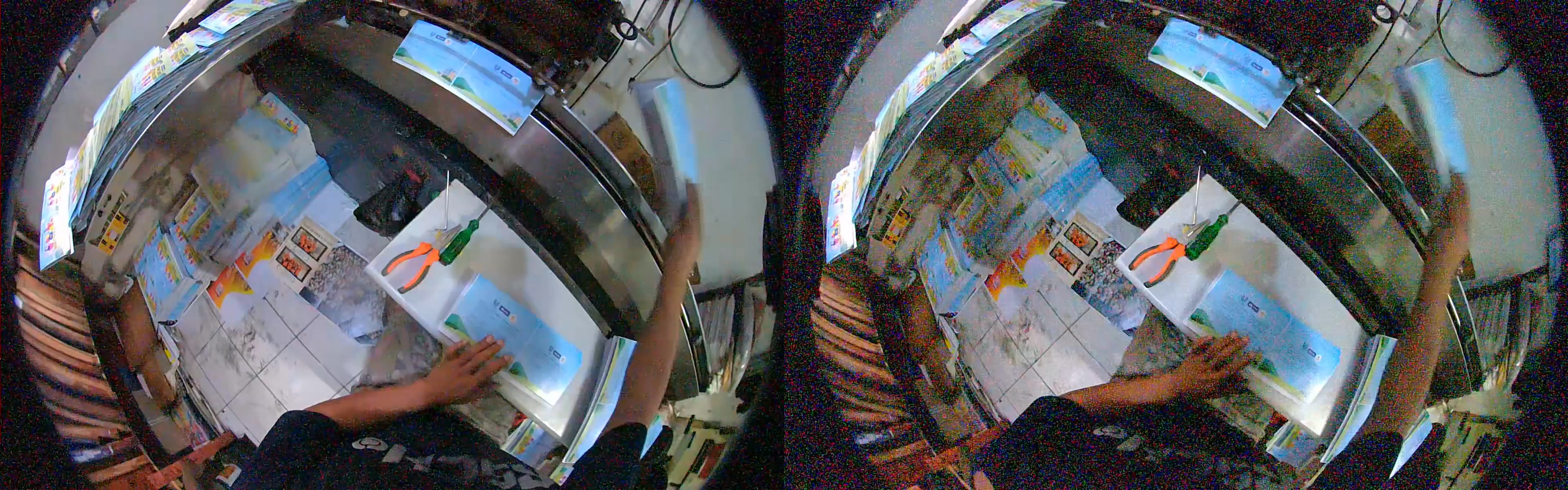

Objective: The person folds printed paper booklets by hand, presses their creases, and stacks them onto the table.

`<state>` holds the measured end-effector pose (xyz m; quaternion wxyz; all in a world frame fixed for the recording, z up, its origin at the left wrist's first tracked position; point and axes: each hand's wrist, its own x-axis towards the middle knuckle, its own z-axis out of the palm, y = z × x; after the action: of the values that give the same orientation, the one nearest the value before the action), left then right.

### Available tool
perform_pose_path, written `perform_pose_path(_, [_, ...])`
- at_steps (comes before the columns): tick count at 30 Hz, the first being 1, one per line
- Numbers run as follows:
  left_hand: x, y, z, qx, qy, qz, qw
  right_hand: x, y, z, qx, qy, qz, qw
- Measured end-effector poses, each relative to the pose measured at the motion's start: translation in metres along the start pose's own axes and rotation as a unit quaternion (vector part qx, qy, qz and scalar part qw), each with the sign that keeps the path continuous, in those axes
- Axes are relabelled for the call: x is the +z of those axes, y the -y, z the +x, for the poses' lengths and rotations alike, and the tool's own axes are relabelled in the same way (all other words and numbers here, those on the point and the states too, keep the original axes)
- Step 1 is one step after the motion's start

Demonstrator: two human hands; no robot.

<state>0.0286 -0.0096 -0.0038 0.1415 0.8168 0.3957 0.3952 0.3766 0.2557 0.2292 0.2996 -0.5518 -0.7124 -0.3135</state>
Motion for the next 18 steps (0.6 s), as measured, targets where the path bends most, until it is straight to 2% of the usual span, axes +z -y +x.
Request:
perform_pose_path(1, [0.002, 0.001, -0.003, 0.001, 0.015, 0.004, 1.0, 0.008, 0.019, -0.012, 0.098, 0.138, -0.064, 0.983])
perform_pose_path(2, [0.002, 0.003, -0.003, 0.003, 0.028, 0.008, 1.0, 0.024, 0.026, -0.034, -0.003, 0.138, -0.13, 0.982])
perform_pose_path(3, [0.0, 0.003, -0.002, 0.003, 0.023, 0.01, 1.0, 0.037, 0.024, -0.055, -0.03, 0.136, 0.029, 0.99])
perform_pose_path(4, [-0.003, 0.003, -0.001, 0.004, 0.025, -0.013, 1.0, 0.021, 0.055, -0.063, -0.095, 0.18, -0.069, 0.977])
perform_pose_path(6, [-0.003, 0.005, -0.004, 0.004, 0.028, -0.038, 0.999, 0.0, 0.083, -0.082, -0.098, 0.202, -0.076, 0.972])
perform_pose_path(8, [0.0, 0.007, -0.01, 0.005, 0.045, -0.073, 0.996, 0.0, 0.074, -0.129, -0.064, 0.249, -0.026, 0.966])
perform_pose_path(10, [0.0, 0.006, -0.01, 0.013, 0.013, -0.063, 0.998, -0.033, 0.116, -0.152, -0.014, 0.325, 0.069, 0.943])
perform_pose_path(11, [0.001, 0.006, -0.009, 0.018, -0.022, -0.05, 0.998, -0.055, 0.142, -0.169, 0.048, 0.399, 0.126, 0.907])
perform_pose_path(12, [0.002, 0.005, -0.01, 0.018, -0.02, -0.053, 0.998, -0.07, 0.158, -0.192, 0.006, 0.462, 0.136, 0.877])
perform_pose_path(13, [0.002, 0.003, -0.01, 0.014, -0.054, -0.051, 0.997, -0.097, 0.189, -0.188, 0.01, 0.557, 0.165, 0.814])
perform_pose_path(14, [0.003, 0.003, -0.01, 0.01, -0.088, -0.048, 0.995, -0.11, 0.206, -0.207, -0.086, 0.561, 0.113, 0.816])
perform_pose_path(15, [-0.001, -0.001, -0.008, 0.009, -0.086, -0.049, 0.995, -0.118, 0.212, -0.225, -0.132, 0.535, 0.104, 0.828])
perform_pose_path(17, [-0.011, -0.012, -0.005, 0.04, -0.131, -0.048, 0.989, -0.134, 0.216, -0.22, -0.1, 0.592, 0.113, 0.792])
perform_pose_path(18, [-0.007, -0.018, -0.009, 0.061, -0.151, -0.044, 0.986, -0.14, 0.214, -0.217, -0.098, 0.593, 0.115, 0.791])
